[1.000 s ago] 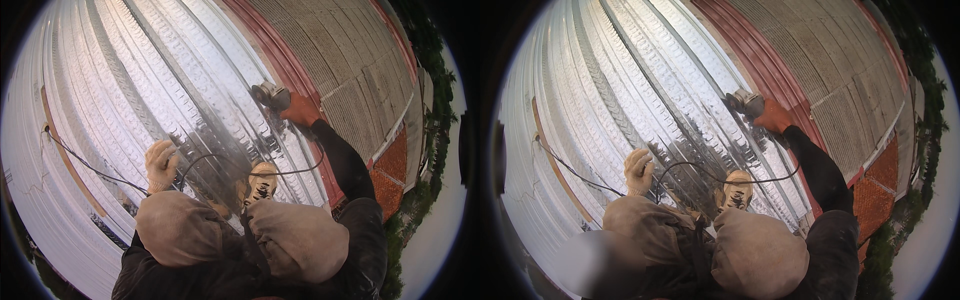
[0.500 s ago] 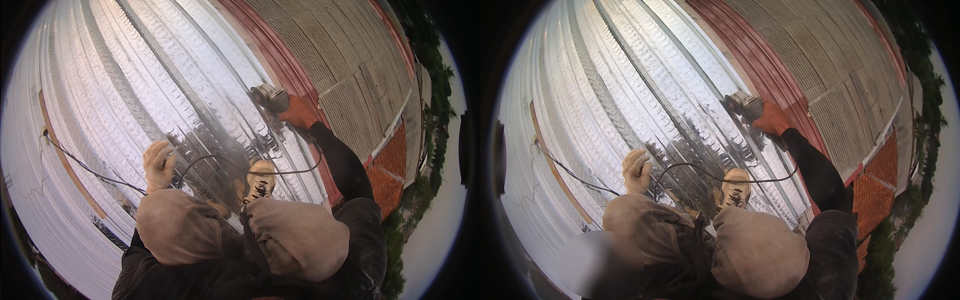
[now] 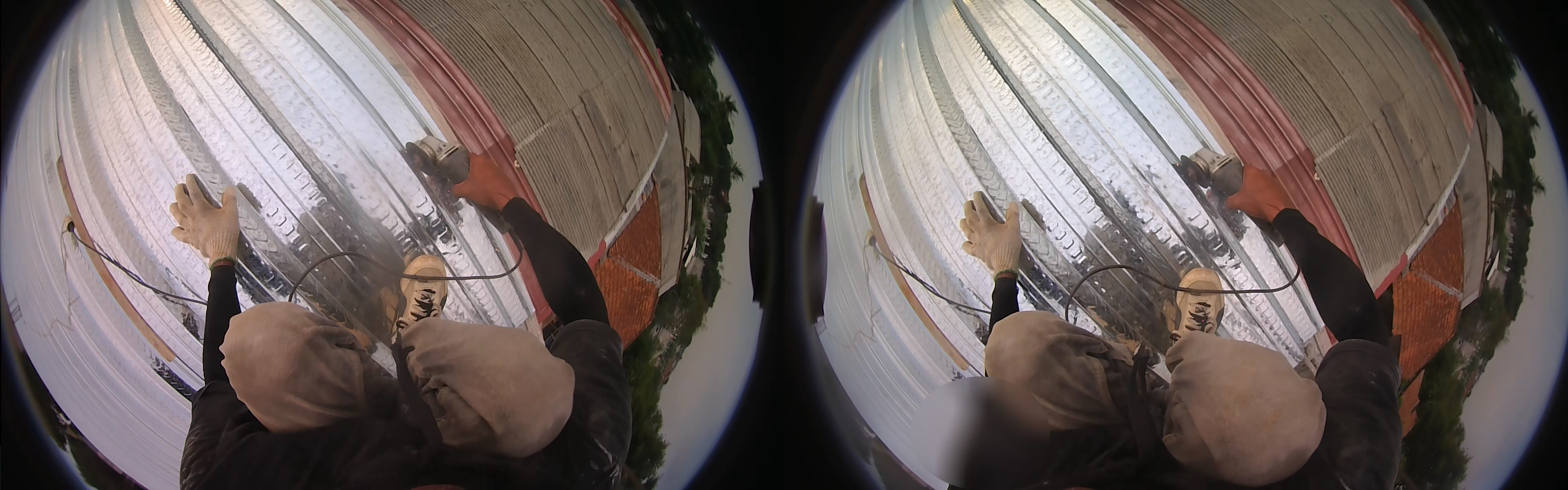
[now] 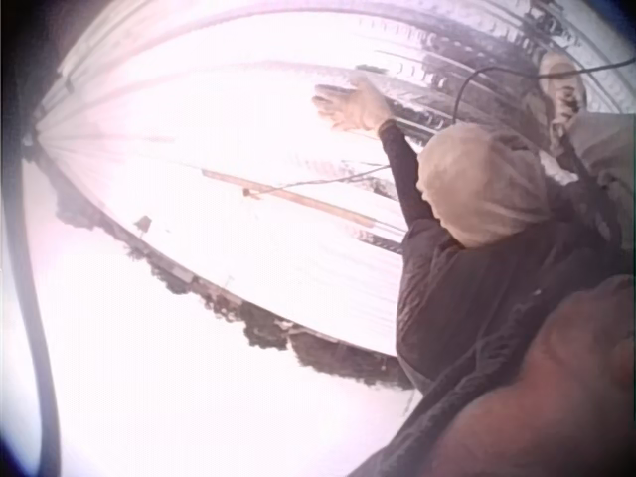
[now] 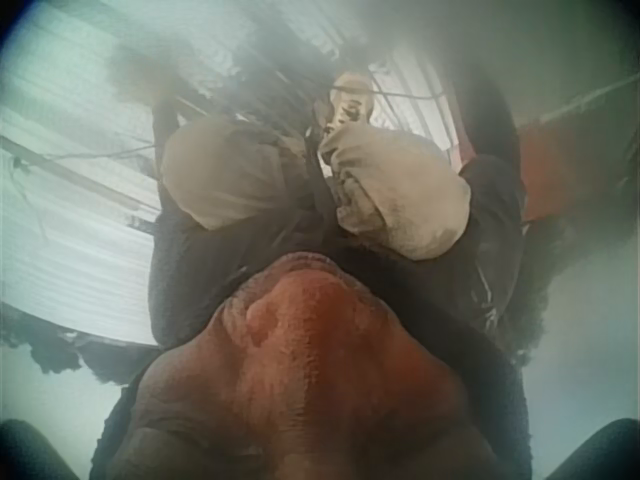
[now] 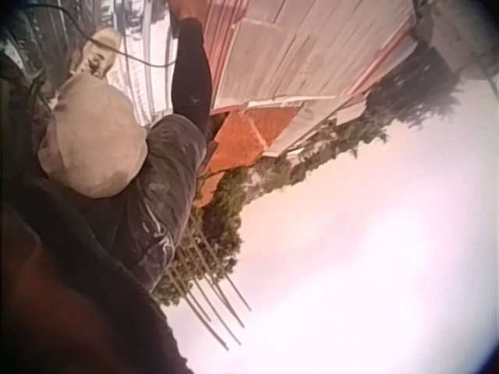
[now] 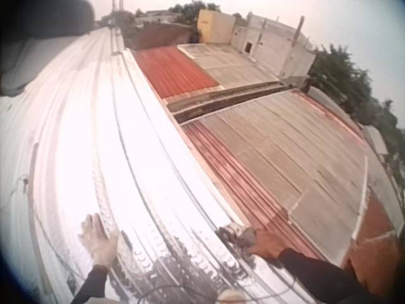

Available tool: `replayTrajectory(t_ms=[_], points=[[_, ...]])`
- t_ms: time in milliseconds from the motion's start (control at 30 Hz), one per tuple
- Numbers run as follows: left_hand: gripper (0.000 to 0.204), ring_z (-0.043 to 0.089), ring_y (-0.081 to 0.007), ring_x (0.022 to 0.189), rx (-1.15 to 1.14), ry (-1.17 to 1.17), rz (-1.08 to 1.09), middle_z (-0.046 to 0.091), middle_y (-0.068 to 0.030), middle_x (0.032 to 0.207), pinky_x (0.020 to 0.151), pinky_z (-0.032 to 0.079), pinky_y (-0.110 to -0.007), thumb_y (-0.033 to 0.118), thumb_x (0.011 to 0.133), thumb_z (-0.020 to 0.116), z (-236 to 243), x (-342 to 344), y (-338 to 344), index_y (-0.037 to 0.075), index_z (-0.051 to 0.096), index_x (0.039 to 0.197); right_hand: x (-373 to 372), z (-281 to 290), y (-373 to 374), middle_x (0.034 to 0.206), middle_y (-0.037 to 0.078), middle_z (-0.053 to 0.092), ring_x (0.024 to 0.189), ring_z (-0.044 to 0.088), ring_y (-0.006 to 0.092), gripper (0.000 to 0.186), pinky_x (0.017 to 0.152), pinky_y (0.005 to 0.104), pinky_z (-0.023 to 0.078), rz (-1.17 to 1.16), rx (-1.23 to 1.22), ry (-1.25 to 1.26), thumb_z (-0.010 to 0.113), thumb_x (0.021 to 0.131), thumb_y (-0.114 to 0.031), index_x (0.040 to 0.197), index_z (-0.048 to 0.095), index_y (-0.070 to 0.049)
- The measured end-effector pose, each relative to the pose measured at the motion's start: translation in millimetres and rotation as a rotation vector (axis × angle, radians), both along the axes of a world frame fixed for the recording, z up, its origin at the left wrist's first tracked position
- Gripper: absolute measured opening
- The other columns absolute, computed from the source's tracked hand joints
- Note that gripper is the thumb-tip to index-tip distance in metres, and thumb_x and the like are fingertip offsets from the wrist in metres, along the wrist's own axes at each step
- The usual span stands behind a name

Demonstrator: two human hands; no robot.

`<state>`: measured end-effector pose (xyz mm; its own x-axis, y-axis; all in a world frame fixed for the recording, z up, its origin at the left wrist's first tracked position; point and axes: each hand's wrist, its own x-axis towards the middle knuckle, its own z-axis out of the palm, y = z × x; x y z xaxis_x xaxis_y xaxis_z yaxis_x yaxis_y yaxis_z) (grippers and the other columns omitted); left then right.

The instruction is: The person uses an angle grinder to cut a corrugated metal roof panel, then positions and aligns the panel on the roof. Another worker assists by holding the panel in place.

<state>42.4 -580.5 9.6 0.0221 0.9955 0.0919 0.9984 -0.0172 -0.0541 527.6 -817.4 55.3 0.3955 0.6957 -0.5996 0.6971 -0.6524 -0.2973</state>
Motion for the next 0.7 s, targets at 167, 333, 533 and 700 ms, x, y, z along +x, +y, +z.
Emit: replayTrajectory(t_ms=[167,333,533,700], points=[[0.091,0.030,-0.0438,0.166,-0.041,-0.023,0.024,0.036,-0.0107,0.180,0.127,0.023,-0.072,0.061,0.097,0.071,5,8,7,0.021,0.043,0.174,5,-4,-14,0.118,0.038,0.077,0.110,0.079,0.0498,0.070,0.098,0.0510,0.063,0.012,-0.012,0.000,0.090,0.072,-0.030,0.125,0.071,0.013],[0.091,0.030,-0.0439,0.166,-0.006,-0.026,0.019,0.036,-0.0102,0.180,0.127,0.023,-0.072,0.062,0.096,0.071,-3,2,9,0.022,0.044,0.174,-2,9,-19,0.119,0.035,0.077,0.113,0.077,0.0475,0.070,0.101,0.0505,0.061,-0.022,-0.047,0.012,0.089,0.074,-0.027,0.130,0.070,0.010],[0.091,0.030,-0.0441,0.166,-0.023,-0.010,0.025,0.036,-0.0106,0.180,0.128,0.024,-0.073,0.062,0.096,0.072,-4,1,10,0.022,0.044,0.173,-9,19,-25,0.118,0.035,0.077,0.111,0.077,0.0482,0.069,0.100,0.0508,0.061,-0.036,-0.038,-0.015,0.089,0.075,-0.028,0.129,0.069,0.010],[0.091,0.032,-0.0445,0.165,-0.009,-0.013,0.010,0.037,-0.0107,0.179,0.127,0.025,-0.073,0.061,0.096,0.072,-4,2,9,0.022,0.044,0.173,-4,15,-36,0.121,0.036,0.076,0.113,0.076,0.0493,0.074,0.102,0.0512,0.061,-0.029,-0.079,-0.009,0.089,0.077,-0.027,0.138,0.065,0.008]])
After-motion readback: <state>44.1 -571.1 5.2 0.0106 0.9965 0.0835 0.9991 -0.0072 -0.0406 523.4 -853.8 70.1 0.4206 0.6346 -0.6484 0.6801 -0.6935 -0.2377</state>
